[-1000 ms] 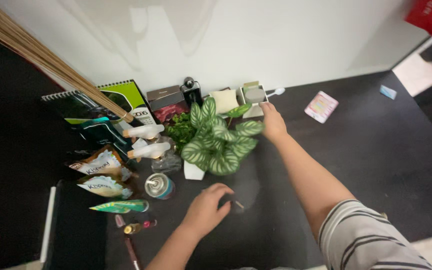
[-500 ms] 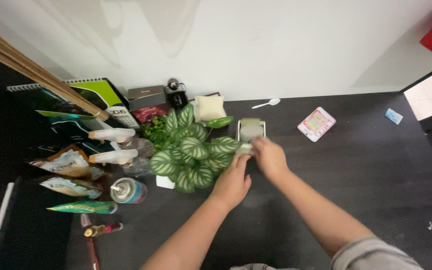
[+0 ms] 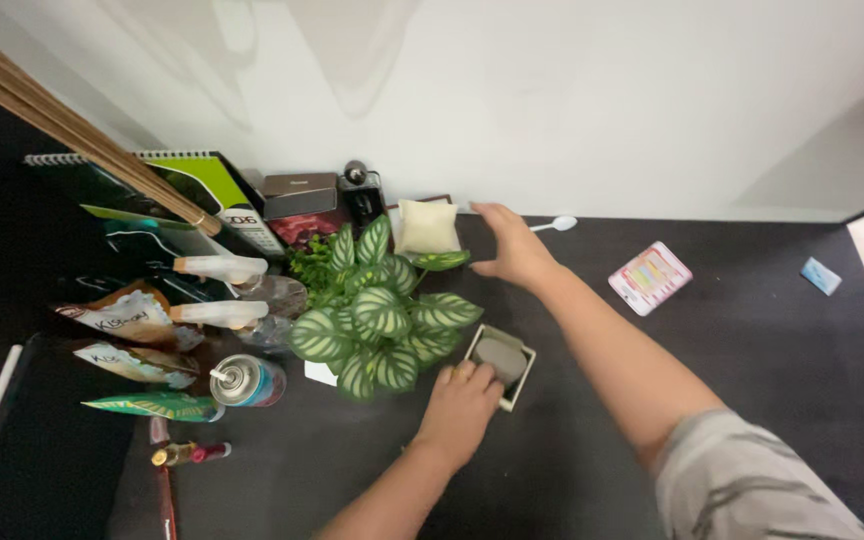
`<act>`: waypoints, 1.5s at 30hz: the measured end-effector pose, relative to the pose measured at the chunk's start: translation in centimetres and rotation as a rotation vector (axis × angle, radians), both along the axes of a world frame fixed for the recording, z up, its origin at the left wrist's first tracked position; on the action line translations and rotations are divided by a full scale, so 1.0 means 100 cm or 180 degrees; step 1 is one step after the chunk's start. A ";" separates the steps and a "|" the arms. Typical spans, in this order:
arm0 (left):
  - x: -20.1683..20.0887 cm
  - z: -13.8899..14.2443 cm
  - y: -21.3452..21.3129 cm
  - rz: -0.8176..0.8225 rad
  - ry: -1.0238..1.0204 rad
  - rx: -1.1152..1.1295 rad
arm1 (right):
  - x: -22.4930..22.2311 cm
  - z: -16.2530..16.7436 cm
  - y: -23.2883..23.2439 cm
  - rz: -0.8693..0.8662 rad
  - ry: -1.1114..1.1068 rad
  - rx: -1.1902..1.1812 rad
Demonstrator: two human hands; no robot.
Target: The person clears items from a dark desk shelf, carrying bottles, jars, boxes and a small plant to the bed, and sorts through the pile of cosmetics and toiletries on the bed. They handle a measuring tape, spray bottles, jars and small containers one at a time while moving them off the desk.
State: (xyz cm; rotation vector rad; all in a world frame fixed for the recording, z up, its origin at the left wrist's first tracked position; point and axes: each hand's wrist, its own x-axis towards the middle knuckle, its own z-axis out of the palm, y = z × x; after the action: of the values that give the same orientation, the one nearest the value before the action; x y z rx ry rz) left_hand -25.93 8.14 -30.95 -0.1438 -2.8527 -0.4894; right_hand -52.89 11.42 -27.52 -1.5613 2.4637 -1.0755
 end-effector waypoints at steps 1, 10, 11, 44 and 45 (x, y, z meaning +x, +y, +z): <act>0.006 0.000 0.000 -0.0002 -0.0068 0.0049 | -0.010 0.000 -0.016 0.0180 0.0138 0.0142; 0.037 -0.002 -0.011 0.0057 -0.0157 -0.0073 | -0.048 -0.042 -0.086 0.0737 0.1149 0.0658; 0.039 -0.002 -0.011 0.0025 -0.0147 -0.0078 | -0.047 -0.045 -0.085 0.0660 0.1037 0.0799; 0.087 0.002 -0.012 -0.0345 -0.0162 0.0339 | 0.209 -0.025 0.203 -0.2235 -0.0580 0.0936; 0.088 0.003 -0.012 -0.0409 -0.0172 0.0326 | 0.219 -0.026 0.212 -0.2368 -0.0601 0.0860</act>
State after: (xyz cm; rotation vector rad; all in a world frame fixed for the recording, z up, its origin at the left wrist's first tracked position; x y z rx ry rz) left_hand -17.11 6.92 -30.70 -0.3010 -2.8753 -0.6735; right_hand -30.96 32.61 -30.11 -0.4339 2.9414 -0.8196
